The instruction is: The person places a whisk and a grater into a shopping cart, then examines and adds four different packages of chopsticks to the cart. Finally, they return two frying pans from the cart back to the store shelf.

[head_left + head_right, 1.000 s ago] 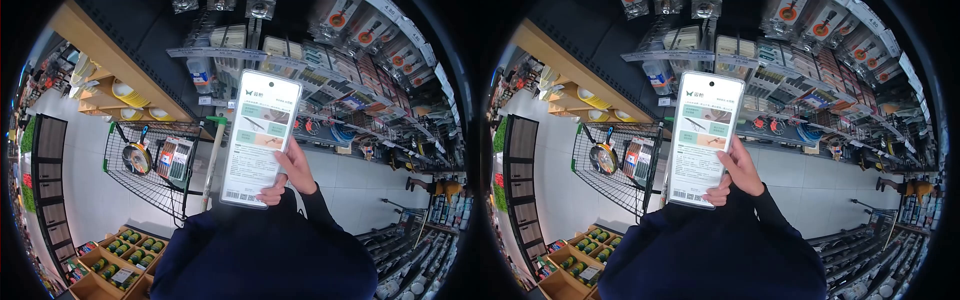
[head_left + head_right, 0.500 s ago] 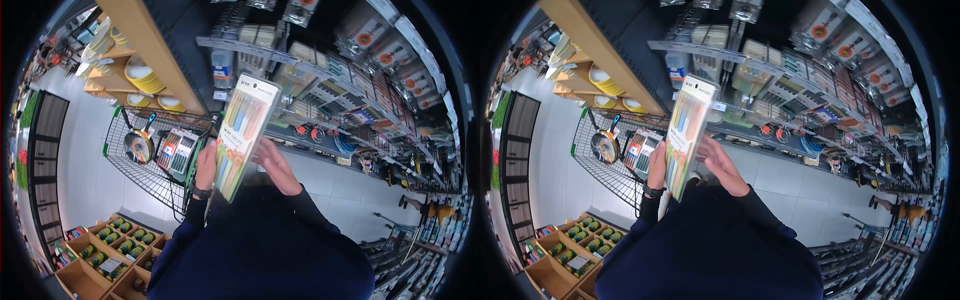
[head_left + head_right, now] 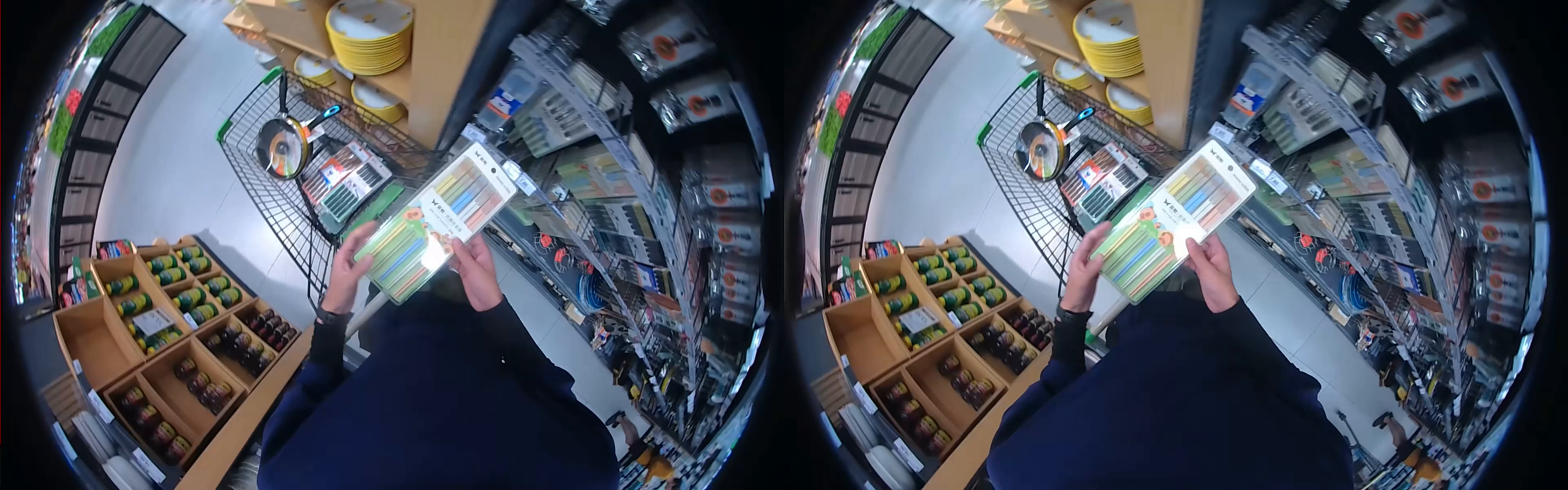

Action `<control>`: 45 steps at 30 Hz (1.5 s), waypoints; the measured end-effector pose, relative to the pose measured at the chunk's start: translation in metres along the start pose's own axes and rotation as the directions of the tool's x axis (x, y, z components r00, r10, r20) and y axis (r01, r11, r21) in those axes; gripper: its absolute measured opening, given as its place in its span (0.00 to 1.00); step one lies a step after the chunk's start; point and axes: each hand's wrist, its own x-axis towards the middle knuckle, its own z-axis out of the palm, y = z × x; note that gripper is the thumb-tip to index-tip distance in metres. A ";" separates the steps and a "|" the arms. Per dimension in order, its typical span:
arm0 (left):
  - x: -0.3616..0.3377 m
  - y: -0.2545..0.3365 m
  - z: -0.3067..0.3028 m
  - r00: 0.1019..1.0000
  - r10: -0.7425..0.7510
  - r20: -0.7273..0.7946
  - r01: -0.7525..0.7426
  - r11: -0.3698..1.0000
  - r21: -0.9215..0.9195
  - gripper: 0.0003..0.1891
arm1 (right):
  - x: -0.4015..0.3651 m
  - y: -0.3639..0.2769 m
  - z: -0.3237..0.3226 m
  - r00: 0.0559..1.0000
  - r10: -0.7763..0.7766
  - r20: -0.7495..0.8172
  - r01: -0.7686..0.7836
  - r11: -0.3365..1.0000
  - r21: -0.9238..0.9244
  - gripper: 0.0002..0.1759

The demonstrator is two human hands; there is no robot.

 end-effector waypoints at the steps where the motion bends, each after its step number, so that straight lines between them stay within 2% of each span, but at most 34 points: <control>1: -0.006 -0.008 -0.003 0.999 -0.049 -0.010 0.049 0.998 0.033 0.35 | 0.005 0.006 0.007 0.999 -0.017 -0.037 0.014 0.997 -0.076 0.24; 3: -0.017 -0.025 -0.005 0.977 -0.158 -0.141 0.088 0.910 -0.405 0.32 | 0.017 0.012 0.018 1.000 -0.018 0.001 0.018 0.999 -0.040 0.25; 4: -0.021 -0.027 -0.004 0.974 -0.168 -0.150 0.094 0.908 -0.407 0.32 | 0.023 0.014 0.023 0.999 -0.035 0.030 0.035 0.999 0.000 0.25; 5: -0.025 -0.030 -0.003 0.956 -0.230 -0.180 0.057 0.752 -0.656 0.29 | 0.030 0.020 0.025 0.999 -0.022 0.028 0.022 1.000 0.001 0.25; 6: -0.027 -0.031 -0.003 0.937 -0.293 -0.190 -0.004 0.535 -0.845 0.26 | 0.037 0.026 0.025 0.999 0.004 0.050 -0.004 1.000 -0.007 0.26; 7: -0.029 -0.037 -0.004 0.935 -0.301 -0.190 0.000 0.534 -0.845 0.26 | 0.044 0.030 0.030 0.997 0.027 0.071 -0.026 1.000 -0.015 0.27; 8: -0.030 -0.046 -0.005 0.921 -0.281 -0.269 0.033 0.746 -0.665 0.25 | 0.048 0.032 0.038 0.999 0.018 0.035 -0.018 1.000 -0.003 0.23; 9: -0.032 -0.053 -0.007 0.910 -0.240 -0.337 0.076 0.898 -0.434 0.24 | 0.053 0.037 0.037 0.999 0.024 0.029 -0.024 1.000 -0.003 0.23; 11: -0.027 -0.044 -0.026 0.868 -0.259 -0.424 0.065 0.906 -0.418 0.25 | 0.069 0.055 0.025 0.991 0.119 0.063 -0.097 0.955 -0.280 0.17; 12: -0.023 -0.042 -0.049 0.841 -0.300 -0.450 0.071 0.886 -0.457 0.24 | 0.079 0.068 0.020 0.987 0.040 0.153 0.008 0.954 -0.301 0.13; 13: -0.017 -0.040 -0.072 0.812 -0.342 -0.473 0.076 0.865 -0.495 0.24 | 0.084 0.078 0.020 0.984 -0.100 0.146 0.142 0.939 -0.314 0.11; 14: -0.008 -0.038 -0.087 0.786 -0.283 -0.549 0.032 0.906 -0.422 0.23 | 0.084 0.076 0.017 0.962 -0.214 0.167 0.271 0.786 -0.555 0.09; 15: 0.002 -0.035 -0.101 0.755 -0.217 -0.619 -0.009 0.940 -0.340 0.21 | 0.084 0.073 0.014 0.925 -0.311 0.218 0.363 0.558 -0.746 0.07; 16: 0.012 -0.045 -0.122 0.769 -0.170 -0.617 0.003 0.965 -0.263 0.21 | 0.085 0.075 0.004 0.928 -0.308 0.207 0.354 0.564 -0.746 0.07; 18: 0.037 -0.082 -0.166 0.779 -0.139 -0.611 0.043 0.985 -0.169 0.21 | 0.089 0.088 -0.019 0.794 -0.336 0.507 0.558 0.071 -0.827 0.05; 19: 0.053 -0.104 -0.187 0.775 -0.155 -0.613 0.073 0.985 -0.157 0.21 | 0.087 0.089 -0.019 0.804 -0.338 0.490 0.543 0.080 -0.836 0.05; 21: 0.087 -0.155 -0.229 0.810 -0.187 -0.556 0.158 0.982 -0.099 0.21 | 0.083 0.087 -0.013 0.795 -0.284 0.536 0.534 -0.091 -0.841 0.06; 22: 0.107 -0.182 -0.242 0.828 -0.219 -0.516 0.150 0.973 -0.173 0.21 | 0.084 0.090 -0.011 0.798 -0.299 0.524 0.513 -0.121 -0.850 0.07; 24: 0.141 -0.228 -0.250 0.873 -0.253 -0.417 0.123 0.941 -0.315 0.20 | 0.084 0.089 -0.009 0.817 -0.284 0.503 0.491 -0.116 -0.863 0.07; 25: 0.157 -0.245 -0.251 0.854 -0.313 -0.415 0.195 0.933 -0.303 0.19 | 0.084 0.088 -0.009 0.822 -0.263 0.504 0.493 -0.112 -0.863 0.07; 27: 0.184 -0.277 -0.250 0.863 -0.346 -0.368 0.245 0.924 -0.294 0.18 | 0.086 0.090 -0.013 0.818 -0.286 0.499 0.487 -0.119 -0.865 0.09; 28: 0.195 -0.279 -0.242 0.827 -0.444 -0.345 0.311 0.872 -0.377 0.17 | 0.085 0.089 -0.013 0.821 -0.271 0.502 0.488 -0.121 -0.864 0.10; 31: 0.215 -0.322 -0.252 0.785 -0.515 -0.343 0.386 0.841 -0.379 0.17 | 0.085 0.091 -0.017 0.832 -0.252 0.494 0.480 -0.119 -0.869 0.12; 33: 0.216 -0.333 -0.260 0.706 -0.558 -0.437 0.493 0.829 -0.262 0.16 | 0.084 0.093 -0.019 0.833 -0.245 0.496 0.479 -0.132 -0.868 0.12; 34: 0.216 -0.343 -0.268 0.596 -0.612 -0.519 0.506 0.789 -0.348 0.15 | 0.084 0.093 -0.019 0.835 -0.252 0.489 0.470 -0.135 -0.873 0.12; 35: 0.218 -0.366 -0.294 0.494 -0.705 -0.508 0.564 0.705 -0.430 0.17 | 0.084 0.092 -0.018 0.842 -0.239 0.484 0.462 -0.145 -0.875 0.11; 37: 0.206 -0.366 -0.315 0.503 -0.753 -0.423 0.641 0.654 -0.402 0.20 | 0.082 0.091 -0.016 0.847 -0.237 0.476 0.451 -0.154 -0.879 0.11; 39: 0.193 -0.345 -0.304 0.481 -0.711 -0.512 0.664 0.677 -0.317 0.22 | 0.082 0.091 -0.015 0.835 -0.263 0.483 0.464 -0.132 -0.876 0.12; 41: 0.176 -0.307 -0.284 0.594 -0.696 -0.404 0.661 0.708 -0.248 0.25 | 0.082 0.094 -0.015 0.825 -0.282 0.489 0.466 -0.148 -0.872 0.10; 43: 0.170 -0.291 -0.278 0.618 -0.691 -0.374 0.652 0.717 -0.246 0.25 | 0.082 0.093 -0.016 0.814 -0.313 0.490 0.457 -0.176 -0.872 0.08; 45: 0.165 -0.269 -0.264 0.653 -0.653 -0.384 0.670 0.734 -0.110 0.24 | 0.080 0.092 -0.015 0.810 -0.299 0.505 0.485 -0.141 -0.863 0.07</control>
